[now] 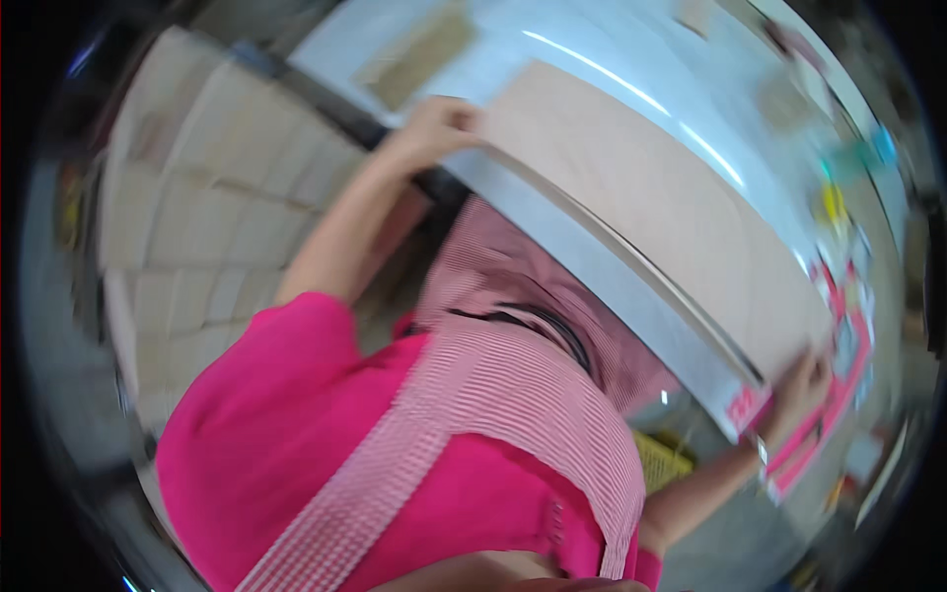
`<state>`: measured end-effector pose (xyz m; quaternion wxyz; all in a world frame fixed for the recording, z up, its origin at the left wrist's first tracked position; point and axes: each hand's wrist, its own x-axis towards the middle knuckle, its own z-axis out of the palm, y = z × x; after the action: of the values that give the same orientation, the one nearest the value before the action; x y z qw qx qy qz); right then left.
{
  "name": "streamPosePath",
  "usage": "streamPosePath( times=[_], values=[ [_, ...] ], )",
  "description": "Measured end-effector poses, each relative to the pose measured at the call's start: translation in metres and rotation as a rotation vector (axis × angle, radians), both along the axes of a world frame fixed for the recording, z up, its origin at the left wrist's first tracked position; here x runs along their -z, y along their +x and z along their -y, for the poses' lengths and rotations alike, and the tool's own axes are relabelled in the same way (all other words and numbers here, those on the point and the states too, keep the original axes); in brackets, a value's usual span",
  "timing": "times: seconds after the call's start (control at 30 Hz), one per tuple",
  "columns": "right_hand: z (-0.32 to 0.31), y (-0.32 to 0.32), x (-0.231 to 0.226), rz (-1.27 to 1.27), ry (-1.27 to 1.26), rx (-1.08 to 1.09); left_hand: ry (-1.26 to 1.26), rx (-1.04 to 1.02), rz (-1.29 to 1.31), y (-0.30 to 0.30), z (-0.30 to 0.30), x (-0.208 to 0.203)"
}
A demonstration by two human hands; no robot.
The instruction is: Assembling wooden boxes by applying glue and using a pneumatic nail gun and hammer.
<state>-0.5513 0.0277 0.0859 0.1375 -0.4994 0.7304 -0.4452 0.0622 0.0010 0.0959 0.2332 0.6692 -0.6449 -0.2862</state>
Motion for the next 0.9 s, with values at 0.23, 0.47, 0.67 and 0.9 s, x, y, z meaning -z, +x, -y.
streamPosePath(
  times=[0.23,0.47,0.67,0.9],
  values=[
    [-0.011,-0.005,0.001,-0.180,-0.015,0.009,-0.009,0.039,-0.035,-0.003,0.005,0.002],
    [-0.016,0.015,0.003,-0.235,0.080,0.043,0.052,-0.042,-0.016,0.006,0.009,0.003],
    [-0.019,0.010,0.010,-0.270,0.087,0.027,0.037,-0.033,0.002,0.005,0.010,0.003],
    [-0.040,0.010,-0.003,-0.137,-0.003,-0.019,0.020,-0.023,0.015,0.008,0.011,0.006]
  ],
)
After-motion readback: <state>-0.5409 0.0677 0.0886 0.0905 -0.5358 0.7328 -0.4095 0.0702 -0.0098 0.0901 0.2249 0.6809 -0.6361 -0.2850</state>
